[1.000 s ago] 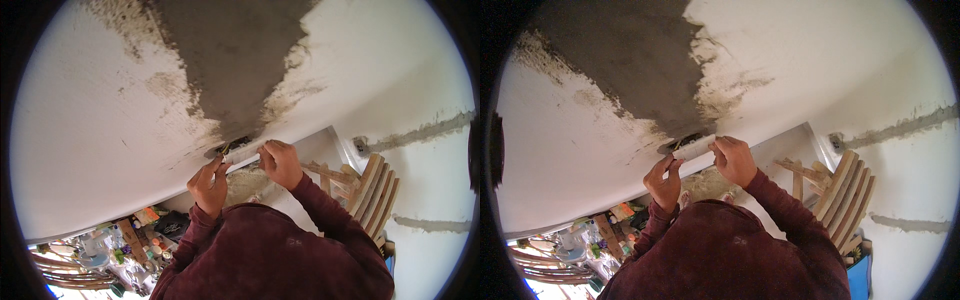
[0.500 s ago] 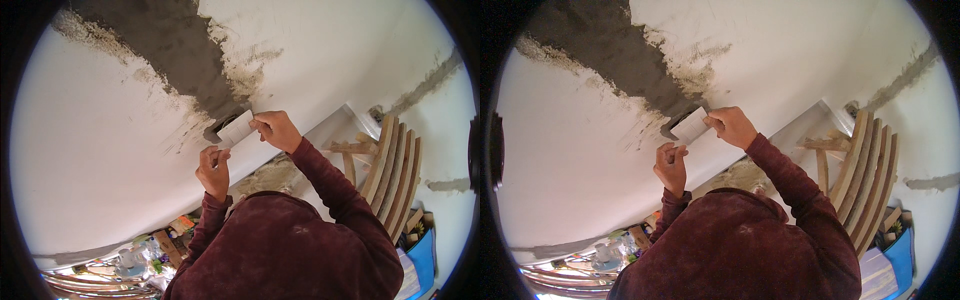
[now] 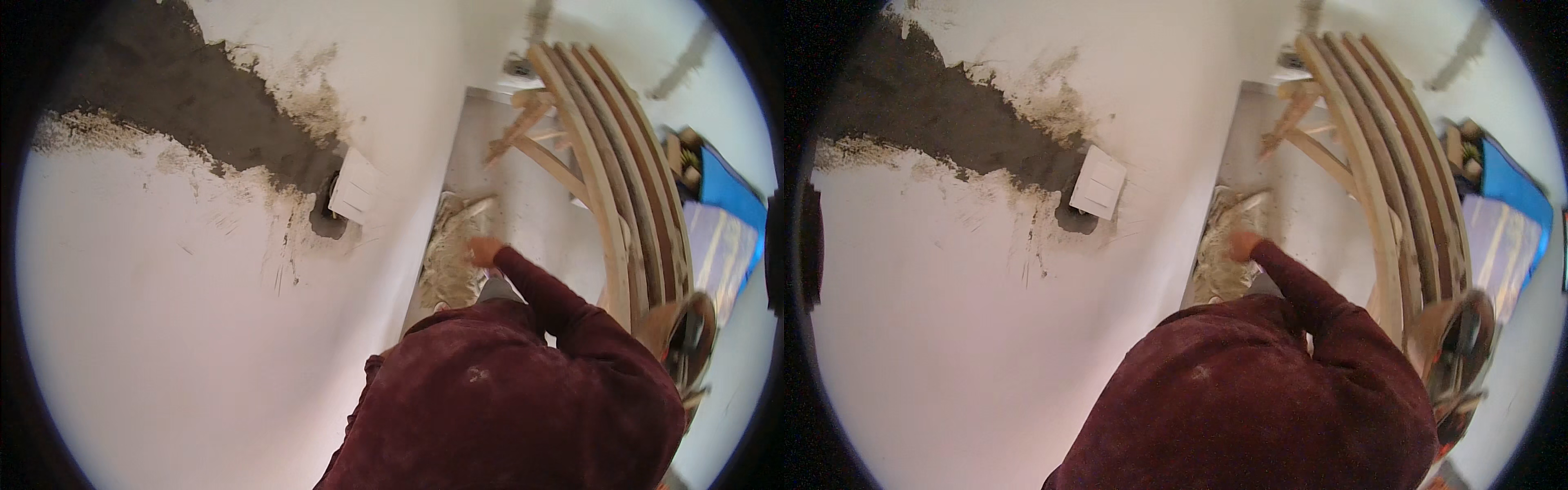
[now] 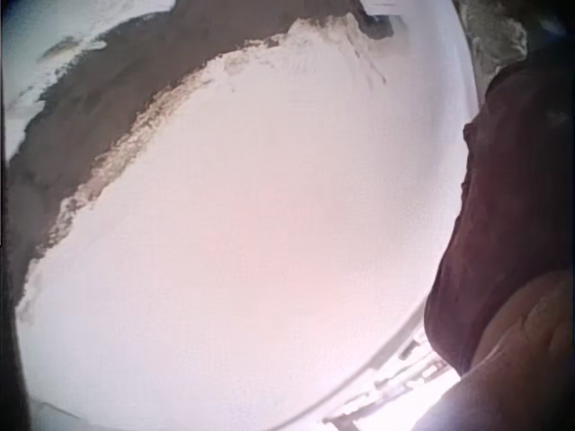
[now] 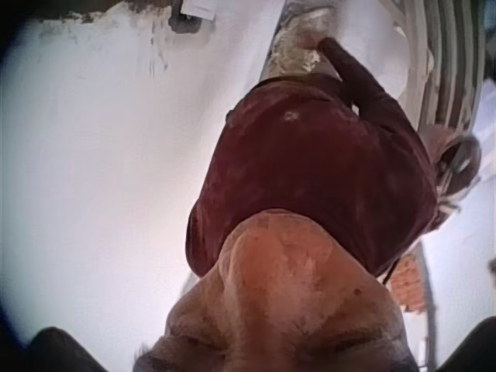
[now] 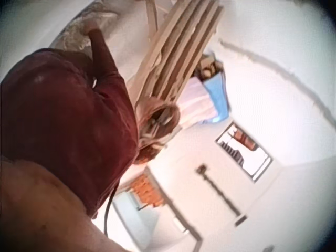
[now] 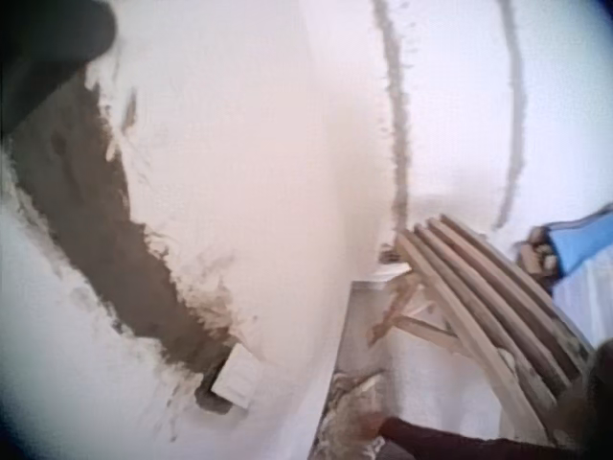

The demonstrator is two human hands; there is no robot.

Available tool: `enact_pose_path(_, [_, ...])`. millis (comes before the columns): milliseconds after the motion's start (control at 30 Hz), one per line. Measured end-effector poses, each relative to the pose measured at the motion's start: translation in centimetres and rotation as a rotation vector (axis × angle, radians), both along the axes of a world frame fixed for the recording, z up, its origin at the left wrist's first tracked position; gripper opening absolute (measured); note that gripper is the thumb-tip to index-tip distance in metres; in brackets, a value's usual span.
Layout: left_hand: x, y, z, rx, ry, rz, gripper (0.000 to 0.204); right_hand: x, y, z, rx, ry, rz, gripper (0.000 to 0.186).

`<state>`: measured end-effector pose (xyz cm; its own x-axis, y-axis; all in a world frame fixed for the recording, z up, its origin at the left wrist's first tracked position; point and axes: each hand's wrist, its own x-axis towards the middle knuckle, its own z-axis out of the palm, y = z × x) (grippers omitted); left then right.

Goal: The person applies plaster to a vertical groove in a wall using a float, picking up more material from a bucket on a wooden stand, and finally holds a white electrical component near the groove.

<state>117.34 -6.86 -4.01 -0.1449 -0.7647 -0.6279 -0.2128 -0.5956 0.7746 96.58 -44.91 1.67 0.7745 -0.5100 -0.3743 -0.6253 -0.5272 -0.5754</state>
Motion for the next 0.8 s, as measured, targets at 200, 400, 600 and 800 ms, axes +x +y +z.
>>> enact_pose_path(200, [3.0,2.8,-4.6,0.267,-0.005,-0.275,0.05,-16.7,16.7,-13.0,0.139,0.038,0.085,0.027])
enact_pose_path(400, [1.6,-1.0,-7.3,0.257,-0.052,-0.467,0.051,-19.3,23.8,-8.4,0.759,-0.02,-0.663,0.056])
enact_pose_path(600, [0.6,-4.1,-9.7,0.375,-0.135,-0.673,0.051,-26.6,35.7,-13.4,0.919,-0.162,-0.893,0.043])
enact_pose_path(800, [-0.3,-2.8,-9.3,0.075,-0.369,-1.072,0.042,-29.8,43.0,-12.7,0.661,-0.03,-0.777,0.044])
